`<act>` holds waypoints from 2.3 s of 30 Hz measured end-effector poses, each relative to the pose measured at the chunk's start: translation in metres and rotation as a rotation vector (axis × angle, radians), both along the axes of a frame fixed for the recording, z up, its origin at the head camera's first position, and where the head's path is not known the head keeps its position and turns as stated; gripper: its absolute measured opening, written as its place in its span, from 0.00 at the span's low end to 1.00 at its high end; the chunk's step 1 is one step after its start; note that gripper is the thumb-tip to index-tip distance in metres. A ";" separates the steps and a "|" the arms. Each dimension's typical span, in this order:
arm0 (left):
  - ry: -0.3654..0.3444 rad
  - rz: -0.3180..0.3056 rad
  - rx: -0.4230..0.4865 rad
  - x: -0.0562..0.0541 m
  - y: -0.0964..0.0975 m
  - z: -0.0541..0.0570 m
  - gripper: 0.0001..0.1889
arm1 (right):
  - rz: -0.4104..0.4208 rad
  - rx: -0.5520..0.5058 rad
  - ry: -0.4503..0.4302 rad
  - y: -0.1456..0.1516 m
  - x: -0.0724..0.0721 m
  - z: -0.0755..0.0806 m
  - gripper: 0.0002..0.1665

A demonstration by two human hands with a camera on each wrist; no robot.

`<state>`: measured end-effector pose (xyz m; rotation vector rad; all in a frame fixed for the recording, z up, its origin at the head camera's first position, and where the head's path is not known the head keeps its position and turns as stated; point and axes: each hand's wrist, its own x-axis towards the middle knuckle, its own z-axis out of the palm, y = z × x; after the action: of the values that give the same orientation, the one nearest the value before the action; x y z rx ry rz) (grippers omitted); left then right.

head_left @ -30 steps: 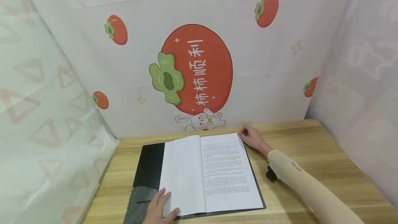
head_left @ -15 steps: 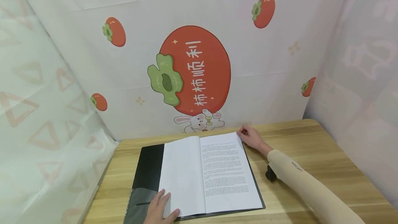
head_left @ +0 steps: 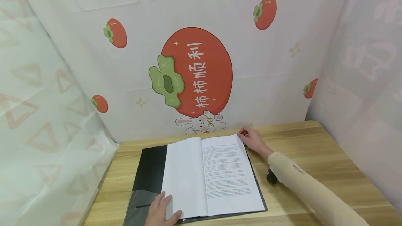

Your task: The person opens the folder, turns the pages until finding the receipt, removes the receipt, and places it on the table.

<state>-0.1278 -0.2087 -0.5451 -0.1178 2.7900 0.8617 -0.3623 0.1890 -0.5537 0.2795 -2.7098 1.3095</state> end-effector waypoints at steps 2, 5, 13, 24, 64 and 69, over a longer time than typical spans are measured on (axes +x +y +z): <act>0.018 -0.008 0.004 0.000 0.002 0.002 0.38 | 0.000 0.034 0.036 -0.001 0.000 0.001 0.08; 0.025 -0.014 0.020 0.000 0.004 0.005 0.37 | 0.004 0.091 0.083 -0.004 0.001 0.004 0.09; 0.070 -0.024 0.037 -0.001 0.001 0.013 0.33 | -0.020 0.157 0.112 -0.010 0.005 0.013 0.11; 0.228 -0.094 -0.013 -0.001 0.007 0.032 0.31 | -0.030 0.134 0.124 -0.016 0.007 0.021 0.08; 0.588 -0.560 -0.199 -0.030 0.117 0.075 0.32 | 0.191 -0.272 -0.110 -0.067 0.014 0.071 0.12; 0.612 -0.583 -0.215 -0.030 0.122 0.074 0.33 | 0.169 -0.289 -0.136 -0.069 0.014 0.072 0.13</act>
<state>-0.1579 -0.0870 -0.4716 1.0343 3.1456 0.4982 -0.3485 0.1198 -0.4817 0.4089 -2.6005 1.8047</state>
